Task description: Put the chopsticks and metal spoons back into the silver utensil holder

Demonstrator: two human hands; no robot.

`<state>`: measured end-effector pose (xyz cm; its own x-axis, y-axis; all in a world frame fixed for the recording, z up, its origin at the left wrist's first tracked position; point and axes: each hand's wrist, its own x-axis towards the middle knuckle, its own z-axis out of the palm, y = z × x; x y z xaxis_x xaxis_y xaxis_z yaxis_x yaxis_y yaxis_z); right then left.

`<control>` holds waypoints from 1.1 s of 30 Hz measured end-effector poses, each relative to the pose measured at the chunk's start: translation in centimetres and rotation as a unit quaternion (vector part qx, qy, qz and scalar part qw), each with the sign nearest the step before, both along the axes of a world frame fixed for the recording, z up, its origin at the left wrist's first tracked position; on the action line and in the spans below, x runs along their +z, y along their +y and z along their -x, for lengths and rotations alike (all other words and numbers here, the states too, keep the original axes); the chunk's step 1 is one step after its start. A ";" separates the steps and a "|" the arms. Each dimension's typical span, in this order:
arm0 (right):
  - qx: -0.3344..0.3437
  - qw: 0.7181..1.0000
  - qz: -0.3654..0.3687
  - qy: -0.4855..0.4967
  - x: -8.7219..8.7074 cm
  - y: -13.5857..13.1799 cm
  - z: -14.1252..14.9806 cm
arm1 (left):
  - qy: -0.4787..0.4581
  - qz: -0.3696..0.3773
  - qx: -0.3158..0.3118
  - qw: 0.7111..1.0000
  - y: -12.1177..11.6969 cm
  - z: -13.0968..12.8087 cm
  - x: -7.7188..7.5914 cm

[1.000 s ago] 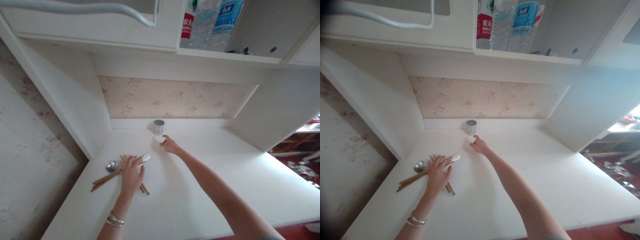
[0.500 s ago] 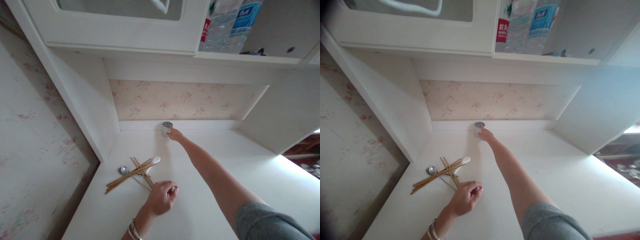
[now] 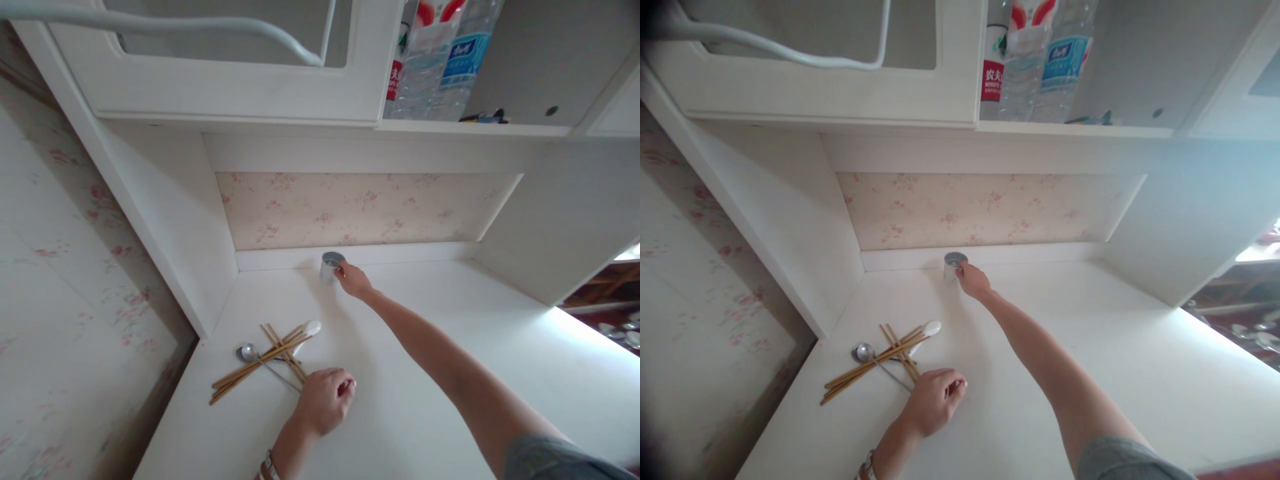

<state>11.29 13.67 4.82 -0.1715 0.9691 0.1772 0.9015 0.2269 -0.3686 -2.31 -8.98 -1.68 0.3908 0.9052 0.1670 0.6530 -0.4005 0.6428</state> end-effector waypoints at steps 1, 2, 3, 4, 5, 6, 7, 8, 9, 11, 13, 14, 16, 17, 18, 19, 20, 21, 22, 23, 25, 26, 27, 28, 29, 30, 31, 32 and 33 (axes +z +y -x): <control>0.012 1.000 -0.007 0.006 0.3 -0.8 -0.3 | 0.004 -0.004 0.002 1.000 0.0 -0.1 0.0; 0.025 1.000 -0.013 0.012 0.6 -1.6 -0.6 | 0.007 -0.007 0.003 1.000 0.0 -0.1 0.0; 0.037 0.999 -0.018 0.018 0.9 -2.5 -1.0 | 0.010 -0.012 0.004 1.000 -0.1 -0.2 0.1; 0.048 0.998 -0.021 0.024 1.1 -3.5 -1.4 | 0.013 -0.015 0.006 1.000 -0.1 -0.3 0.2; 0.057 0.998 -0.024 0.029 1.3 -4.5 -1.9 | 0.016 -0.019 0.009 1.000 -0.1 -0.3 0.2; 0.066 0.997 -0.025 0.035 1.3 -5.6 -2.4 | 0.018 -0.021 0.012 1.000 -0.1 -0.3 0.3; 0.075 0.996 -0.025 0.044 1.3 -6.7 -3.0 | 0.019 -0.024 0.014 0.999 -0.1 -0.3 0.3; 0.084 0.995 -0.025 0.055 1.2 -7.8 -3.6 | 0.018 -0.026 0.016 0.999 -0.1 -0.3 0.3; 0.092 0.993 -0.025 0.067 0.9 -8.9 -4.1 | 0.016 -0.029 0.019 0.999 -0.2 -0.3 0.2; 0.100 0.991 -0.026 0.089 0.3 -11.1 -5.2 | 0.012 -0.034 0.023 0.999 -0.2 -0.3 0.1; 0.099 0.990 -0.026 0.096 -0.5 -13.1 -6.0 | 0.009 -0.036 0.028 0.999 -0.1 -0.3 -0.1; 0.100 0.990 -0.024 0.095 -0.9 -14.1 -6.4 | 0.008 -0.035 0.031 0.999 -0.1 -0.3 -0.2; 0.105 0.990 -0.019 0.090 -1.5 -15.7 -7.0 | 0.000 -0.034 0.038 0.999 -0.1 -0.4 -0.4; 0.107 0.990 -0.016 0.087 -1.8 -16.4 -7.2 | -0.005 -0.033 0.042 0.999 -0.1 -0.4 -0.4; 0.108 0.990 -0.014 0.083 -2.1 -16.9 -7.5 | -0.010 -0.033 0.046 0.998 -0.1 -0.5 -0.5; 0.108 0.991 -0.014 0.081 -2.3 -17.4 -7.7 | -0.016 -0.032 0.052 0.998 -0.2 -0.5 -0.5; 0.108 0.991 -0.015 0.079 -2.5 -17.8 -7.8 | -0.020 -0.032 0.058 0.998 -0.2 -0.5 -0.5; 0.108 0.991 -0.017 0.078 -2.7 -18.1 -8.0 | -0.023 -0.032 0.064 0.997 -0.2 -0.5 -0.6; 0.109 0.991 -0.020 0.076 -2.8 -18.3 -8.1 | -0.025 -0.033 0.070 0.997 -0.2 -0.6 -0.6; 0.110 0.991 -0.024 0.074 -2.9 -18.5 -8.1 | -0.025 -0.033 0.074 0.996 -0.2 -0.6 -0.6; 0.117 0.990 -0.029 0.069 -2.9 -18.7 -8.2 | -0.024 -0.032 0.082 0.996 -0.1 -0.6 -0.6; 0.120 0.990 -0.031 0.067 -2.9 -18.7 -8.2 | -0.025 -0.030 0.086 0.995 -0.1 -0.7 -0.6; 0.125 0.989 -0.032 0.068 -2.9 -18.8 -8.2 | -0.027 -0.028 0.092 0.995 -0.1 -0.7 -0.6; 0.130 0.988 -0.034 0.072 -2.8 -18.8 -8.2 | -0.031 -0.026 0.099 0.994 0.0 -0.7 -0.5; 0.134 0.987 -0.035 0.078 -2.9 -18.8 -8.3 | -0.038 -0.025 0.107 0.993 0.0 -0.7 -0.5; 0.137 0.986 -0.037 0.086 -2.9 -18.9 -8.4 | -0.046 -0.025 0.118 0.992 -0.1 -0.7 -0.4; 0.138 0.985 -0.040 0.095 -3.1 -18.9 -8.5 | -0.054 -0.024 0.131 0.990 -0.1 -0.6 -0.3; 0.135 0.984 -0.043 0.107 -3.5 -18.9 -8.7 | -0.064 -0.022 0.149 0.986 -0.2 -0.4 -0.2; 0.129 0.983 -0.047 0.121 -3.9 -19.0 -9.0 | -0.074 -0.019 0.173 0.982 -0.4 -0.1 -0.1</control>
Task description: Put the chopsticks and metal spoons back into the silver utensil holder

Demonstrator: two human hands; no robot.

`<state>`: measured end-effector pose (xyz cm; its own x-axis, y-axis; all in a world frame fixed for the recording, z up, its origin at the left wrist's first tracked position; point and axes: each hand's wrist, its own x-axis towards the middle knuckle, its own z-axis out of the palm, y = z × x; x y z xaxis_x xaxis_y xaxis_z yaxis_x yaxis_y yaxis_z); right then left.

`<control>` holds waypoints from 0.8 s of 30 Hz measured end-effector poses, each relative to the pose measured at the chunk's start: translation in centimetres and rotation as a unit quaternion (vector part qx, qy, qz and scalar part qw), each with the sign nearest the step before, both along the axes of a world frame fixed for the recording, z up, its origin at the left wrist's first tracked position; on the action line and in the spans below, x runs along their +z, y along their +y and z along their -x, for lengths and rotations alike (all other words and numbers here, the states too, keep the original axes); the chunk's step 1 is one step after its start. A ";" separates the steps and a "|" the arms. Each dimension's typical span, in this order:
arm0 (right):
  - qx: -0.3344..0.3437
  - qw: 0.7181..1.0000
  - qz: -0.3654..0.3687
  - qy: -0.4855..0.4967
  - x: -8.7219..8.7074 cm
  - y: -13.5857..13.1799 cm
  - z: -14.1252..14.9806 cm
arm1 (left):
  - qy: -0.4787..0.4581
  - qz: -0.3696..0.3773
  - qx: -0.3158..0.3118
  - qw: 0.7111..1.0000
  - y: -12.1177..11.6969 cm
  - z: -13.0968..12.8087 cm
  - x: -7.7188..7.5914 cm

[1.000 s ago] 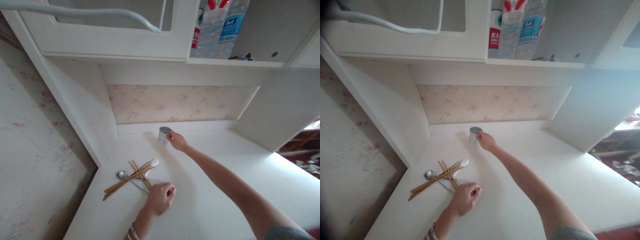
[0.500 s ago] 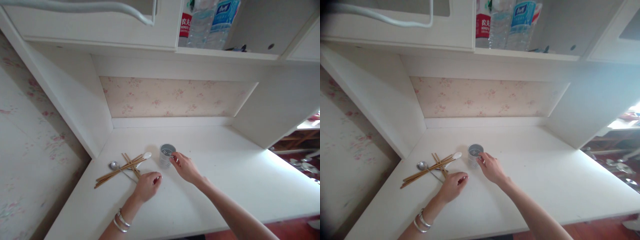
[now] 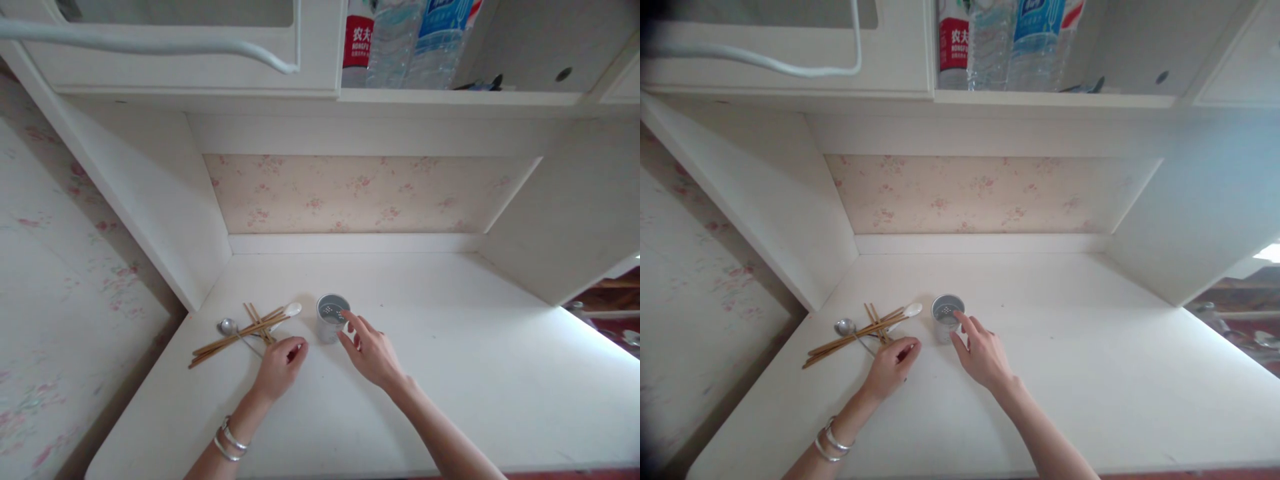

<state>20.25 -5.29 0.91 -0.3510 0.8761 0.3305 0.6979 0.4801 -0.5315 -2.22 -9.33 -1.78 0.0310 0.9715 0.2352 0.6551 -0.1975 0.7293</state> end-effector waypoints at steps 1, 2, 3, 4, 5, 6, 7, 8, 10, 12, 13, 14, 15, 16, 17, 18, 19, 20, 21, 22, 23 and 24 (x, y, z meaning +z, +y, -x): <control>-0.011 1.000 -0.002 0.020 -0.6 0.0 -0.3 | -0.010 0.005 0.027 1.000 -0.2 0.4 0.1; -0.029 0.999 -0.001 0.046 -1.3 0.0 -0.7 | -0.019 0.012 0.056 0.998 -0.4 1.0 0.1; -0.052 0.996 0.004 0.075 -2.1 0.0 -1.0 | -0.023 0.021 0.086 0.996 -0.6 1.7 0.2; -0.077 0.991 0.014 0.105 -2.9 0.2 -1.4 | -0.022 0.031 0.117 0.992 -0.8 2.6 0.2; -0.103 0.985 0.029 0.133 -3.7 0.3 -1.8 | -0.014 0.042 0.148 0.988 -1.0 3.5 0.1; -0.127 0.978 0.047 0.158 -4.3 0.5 -2.1 | 0.002 0.054 0.177 0.983 -1.2 4.5 0.1; -0.147 0.970 0.066 0.179 -4.8 0.7 -2.3 | 0.027 0.066 0.203 0.977 -1.3 5.5 0.1; -0.162 0.963 0.083 0.198 -5.2 1.0 -2.5 | 0.058 0.081 0.226 0.969 -1.5 6.5 0.0; -0.177 0.953 0.105 0.224 -5.5 1.4 -2.7 | 0.126 0.105 0.257 0.952 -1.7 8.5 0.0; -0.172 0.951 0.117 0.230 -5.4 1.6 -2.7 | 0.192 0.118 0.277 0.934 -1.8 10.2 -0.1; -0.165 0.953 0.121 0.225 -5.4 1.7 -2.6 | 0.225 0.111 0.280 0.927 -1.7 11.0 -0.1; -0.157 0.955 0.124 0.219 -5.3 1.7 -2.5 | 0.260 0.094 0.274 0.921 -1.6 11.7 -0.2; -0.151 0.957 0.126 0.214 -5.3 1.7 -2.5 | 0.293 0.072 0.265 0.916 -1.5 12.3 -0.3; -0.147 0.958 0.126 0.210 -5.4 1.7 -2.5 | 0.324 0.049 0.253 0.910 -1.3 12.8 -0.5; -0.145 0.959 0.127 0.208 -5.5 1.7 -2.5 | 0.349 0.033 0.241 0.905 -1.1 13.2 -0.6; -0.142 0.960 0.127 0.204 -5.5 1.7 -2.5 | 0.367 0.030 0.230 0.901 -0.8 13.4 -0.8; -0.139 0.962 0.129 0.199 -5.6 1.7 -2.5 | 0.377 0.037 0.221 0.899 -0.5 13.5 -0.9; -0.135 0.963 0.130 0.192 -5.7 1.8 -2.5 | 0.381 0.049 0.215 0.898 -0.3 13.5 -1.0; -0.129 0.965 0.131 0.185 -5.8 1.8 -2.6 | 0.382 0.061 0.211 0.898 -0.1 13.4 -1.1; -0.123 0.967 0.130 0.179 -5.8 1.9 -2.6 | 0.381 0.070 0.208 0.898 0.1 13.2 -1.1; -0.119 0.969 0.129 0.173 -5.9 1.9 -2.6 | 0.381 0.074 0.207 0.898 0.2 12.9 -1.1; -0.116 0.970 0.126 0.169 -5.9 1.9 -2.6 | 0.382 0.075 0.204 0.898 0.3 12.7 -1.1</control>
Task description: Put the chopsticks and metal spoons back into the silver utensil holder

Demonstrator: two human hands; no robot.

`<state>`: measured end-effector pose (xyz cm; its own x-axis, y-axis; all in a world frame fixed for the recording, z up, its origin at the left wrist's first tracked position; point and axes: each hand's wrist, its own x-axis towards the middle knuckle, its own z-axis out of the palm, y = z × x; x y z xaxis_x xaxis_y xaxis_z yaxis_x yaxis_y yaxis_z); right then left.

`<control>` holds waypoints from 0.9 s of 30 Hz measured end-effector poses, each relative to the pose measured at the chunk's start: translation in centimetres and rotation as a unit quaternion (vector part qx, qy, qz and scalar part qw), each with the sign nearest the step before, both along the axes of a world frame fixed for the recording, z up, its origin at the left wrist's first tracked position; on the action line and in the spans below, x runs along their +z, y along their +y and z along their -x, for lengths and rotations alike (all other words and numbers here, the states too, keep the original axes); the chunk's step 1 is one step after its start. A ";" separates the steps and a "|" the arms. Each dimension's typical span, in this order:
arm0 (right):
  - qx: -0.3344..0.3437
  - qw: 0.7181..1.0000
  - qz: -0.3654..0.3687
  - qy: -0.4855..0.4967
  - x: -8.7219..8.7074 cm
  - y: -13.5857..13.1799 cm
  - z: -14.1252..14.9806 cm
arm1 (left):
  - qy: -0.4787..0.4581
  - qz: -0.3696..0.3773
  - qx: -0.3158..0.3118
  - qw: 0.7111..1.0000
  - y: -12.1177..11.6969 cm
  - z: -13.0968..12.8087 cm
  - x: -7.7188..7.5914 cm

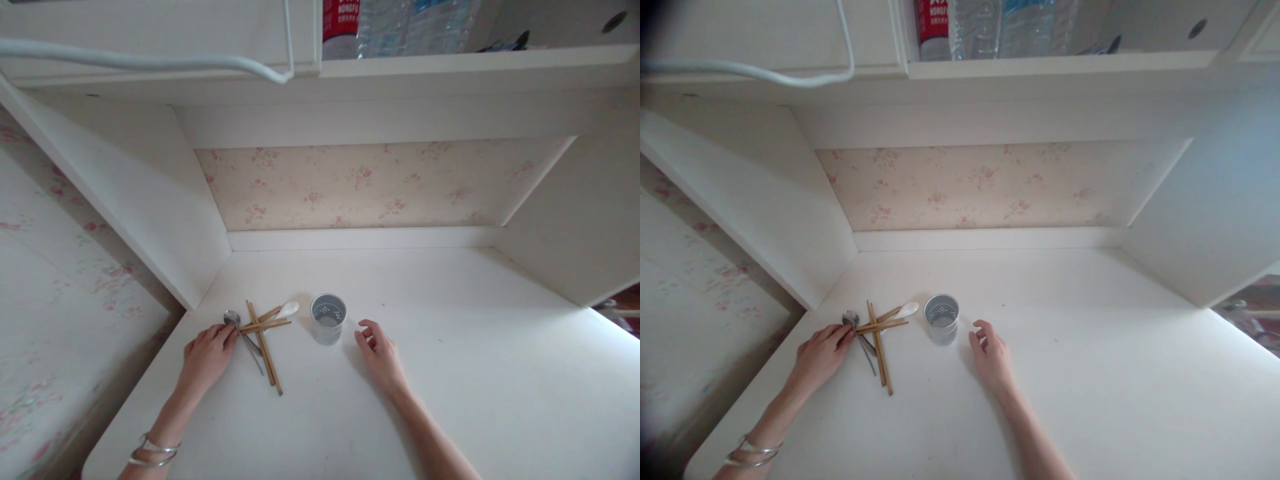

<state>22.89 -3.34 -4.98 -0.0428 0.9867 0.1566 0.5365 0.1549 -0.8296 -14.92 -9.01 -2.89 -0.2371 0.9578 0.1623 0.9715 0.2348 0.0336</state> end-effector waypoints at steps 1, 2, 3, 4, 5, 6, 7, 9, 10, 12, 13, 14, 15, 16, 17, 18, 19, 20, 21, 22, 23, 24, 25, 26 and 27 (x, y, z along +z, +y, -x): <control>0.001 1.000 -0.002 -0.003 0.0 0.0 0.0 | 0.001 0.001 -0.007 1.000 0.1 -0.2 0.1; 0.001 1.000 -0.005 -0.005 0.0 0.0 0.0 | 0.002 0.003 -0.018 1.000 0.2 -0.3 0.1; 0.000 1.000 -0.006 -0.007 0.0 0.0 0.0 | 0.002 0.005 -0.032 0.999 0.3 -0.4 0.2; -0.001 1.000 -0.007 -0.008 -0.1 0.0 0.0 | 0.000 0.006 -0.049 0.999 0.4 -0.4 0.3; -0.001 1.000 -0.008 -0.009 -0.1 0.0 0.0 | -0.003 0.003 -0.066 0.998 0.6 -0.3 0.5; 0.000 1.000 -0.007 -0.009 -0.1 0.0 0.0 | -0.010 -0.001 -0.084 0.996 0.7 -0.2 0.6; 0.002 1.000 -0.007 -0.008 -0.1 0.0 0.0 | -0.019 -0.004 -0.102 0.995 1.0 -0.1 0.7; 0.007 1.000 -0.006 -0.009 -0.1 0.0 -0.1 | -0.046 -0.004 -0.138 0.989 1.4 0.2 0.9; 0.010 1.000 -0.007 -0.010 -0.1 0.0 -0.1 | -0.062 0.003 -0.152 0.986 1.6 0.2 1.0; 0.016 1.000 -0.007 -0.013 -0.1 0.1 -0.1 | -0.089 0.017 -0.170 0.981 1.8 0.2 0.9; 0.018 1.000 -0.007 -0.014 -0.2 0.1 -0.1 | -0.097 0.020 -0.174 0.980 1.9 0.2 0.7; 0.019 1.000 -0.006 -0.014 -0.2 0.1 -0.1 | -0.101 0.019 -0.176 0.979 2.0 0.1 0.6; 0.020 1.000 -0.005 -0.013 -0.2 0.0 -0.1 | -0.101 0.013 -0.174 0.979 2.1 0.1 0.4; 0.019 1.000 -0.005 -0.013 -0.2 0.0 -0.1 | -0.102 0.004 -0.170 0.980 2.2 0.0 0.1; 0.018 1.000 -0.006 -0.013 -0.2 0.0 -0.1 | -0.105 -0.004 -0.163 0.981 2.4 0.1 0.0; 0.016 1.000 -0.006 -0.013 -0.2 0.0 -0.1 | -0.112 -0.010 -0.157 0.981 2.6 0.1 -0.2; 0.015 1.000 -0.008 -0.013 -0.3 0.0 -0.1 | -0.122 -0.012 -0.151 0.981 2.9 0.2 -0.3; 0.013 1.000 -0.009 -0.013 -0.3 0.0 -0.1 | -0.135 -0.009 -0.147 0.980 3.2 0.3 -0.3; 0.012 1.000 -0.010 -0.013 -0.2 0.0 -0.1 | -0.149 -0.002 -0.146 0.978 3.6 0.4 -0.2; 0.012 1.000 -0.011 -0.013 -0.2 0.0 -0.1 | -0.163 0.008 -0.145 0.976 3.9 0.5 -0.1; 0.012 1.000 -0.011 -0.013 -0.2 -0.1 -0.1 | -0.176 0.020 -0.144 0.974 4.2 0.5 0.1; 0.013 1.000 -0.010 -0.012 -0.2 -0.1 -0.1 | -0.187 0.034 -0.141 0.972 4.5 0.6 0.2; 0.014 1.000 -0.009 -0.012 -0.1 -0.1 -0.1 | -0.196 0.047 -0.138 0.970 4.7 0.7 0.4; 0.014 1.000 -0.008 -0.010 -0.1 -0.1 -0.1 | -0.200 0.058 -0.134 0.969 4.9 0.8 0.5; 0.014 1.000 -0.007 -0.009 -0.1 -0.1 -0.1 | -0.195 0.062 -0.128 0.970 5.0 0.8 0.5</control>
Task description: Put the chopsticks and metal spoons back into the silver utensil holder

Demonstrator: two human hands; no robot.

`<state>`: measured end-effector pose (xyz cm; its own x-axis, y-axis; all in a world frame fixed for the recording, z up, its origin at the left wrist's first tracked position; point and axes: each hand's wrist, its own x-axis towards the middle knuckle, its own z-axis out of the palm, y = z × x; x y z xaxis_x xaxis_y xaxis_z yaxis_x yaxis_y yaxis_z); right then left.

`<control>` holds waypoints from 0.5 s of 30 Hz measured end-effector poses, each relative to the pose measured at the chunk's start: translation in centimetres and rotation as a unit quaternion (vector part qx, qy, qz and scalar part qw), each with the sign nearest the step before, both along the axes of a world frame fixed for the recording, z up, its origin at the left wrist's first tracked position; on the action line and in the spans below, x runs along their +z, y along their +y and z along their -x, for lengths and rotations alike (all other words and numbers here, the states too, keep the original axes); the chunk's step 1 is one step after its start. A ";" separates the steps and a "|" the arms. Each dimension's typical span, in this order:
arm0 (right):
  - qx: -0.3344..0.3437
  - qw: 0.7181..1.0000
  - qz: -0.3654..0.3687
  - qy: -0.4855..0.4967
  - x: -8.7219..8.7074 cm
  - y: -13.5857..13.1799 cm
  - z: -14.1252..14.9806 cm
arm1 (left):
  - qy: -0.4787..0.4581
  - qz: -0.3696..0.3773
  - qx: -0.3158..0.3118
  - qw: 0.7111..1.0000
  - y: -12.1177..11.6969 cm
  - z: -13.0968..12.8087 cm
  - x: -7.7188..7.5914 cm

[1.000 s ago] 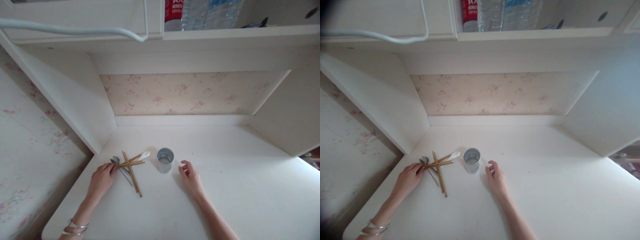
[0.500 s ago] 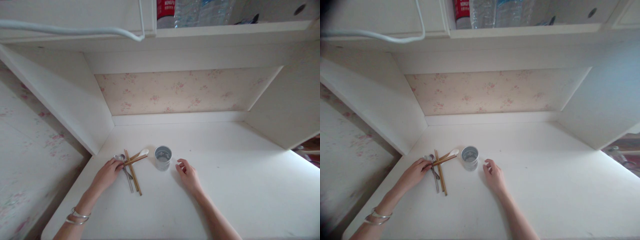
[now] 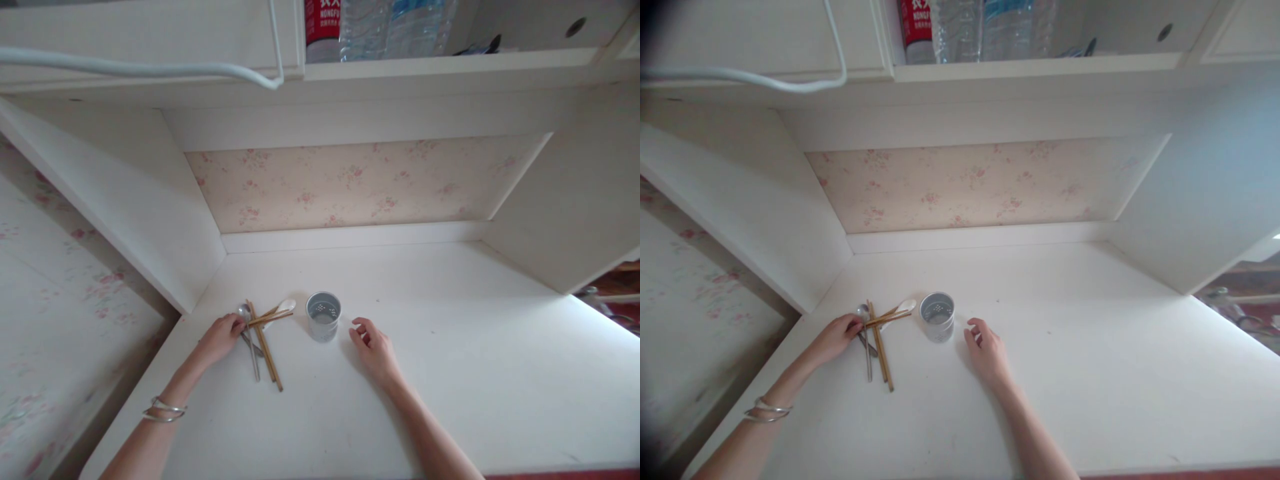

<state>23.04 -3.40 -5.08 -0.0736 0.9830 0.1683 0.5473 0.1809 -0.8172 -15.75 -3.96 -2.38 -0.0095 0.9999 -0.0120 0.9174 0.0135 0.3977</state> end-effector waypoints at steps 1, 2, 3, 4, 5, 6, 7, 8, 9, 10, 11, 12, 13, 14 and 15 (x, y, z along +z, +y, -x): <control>-0.001 1.000 0.001 0.000 0.0 0.0 0.0 | 0.014 -0.004 0.007 1.000 0.1 0.1 0.0; -0.002 1.000 0.001 0.001 0.0 0.0 0.0 | 0.034 -0.017 0.011 0.999 0.2 0.2 -0.1; -0.002 1.000 0.000 0.001 0.0 0.1 0.0 | 0.055 -0.038 0.012 0.998 0.3 0.3 -0.2; -0.003 1.000 -0.001 0.001 -0.1 0.1 0.0 | 0.076 -0.062 0.009 0.995 0.3 0.4 -0.3; -0.004 1.000 -0.001 0.001 -0.1 0.2 0.0 | 0.093 -0.085 0.003 0.992 0.4 0.4 -0.3; -0.005 1.000 -0.001 0.001 -0.2 0.2 0.0 | 0.106 -0.103 -0.006 0.989 0.4 0.5 -0.4; -0.007 1.000 0.000 0.001 -0.2 0.2 0.0 | 0.118 -0.115 -0.016 0.986 0.5 0.6 -0.4; -0.009 1.000 0.001 0.000 -0.3 0.2 0.0 | 0.131 -0.122 -0.024 0.984 0.4 0.6 -0.4; -0.011 1.000 0.002 0.000 -0.3 0.3 0.0 | 0.146 -0.125 -0.029 0.981 0.4 0.6 -0.2; -0.011 1.000 0.003 -0.001 -0.3 0.3 0.0 | 0.162 -0.128 -0.032 0.978 0.4 0.7 -0.1; -0.012 1.000 0.003 0.000 -0.3 0.3 0.0 | 0.178 -0.131 -0.034 0.975 0.3 0.7 0.2; -0.011 1.000 0.002 0.000 -0.3 0.2 0.0 | 0.193 -0.136 -0.033 0.971 0.2 0.7 0.4; -0.010 1.000 0.001 0.000 -0.2 0.2 0.0 | 0.208 -0.144 -0.028 0.967 0.1 0.7 0.7; -0.008 1.000 -0.001 0.000 -0.2 0.2 0.0 | 0.221 -0.154 -0.021 0.963 -0.1 0.7 1.1; -0.007 1.000 -0.002 0.000 -0.1 0.2 0.0 | 0.232 -0.164 -0.015 0.959 -0.2 0.8 1.4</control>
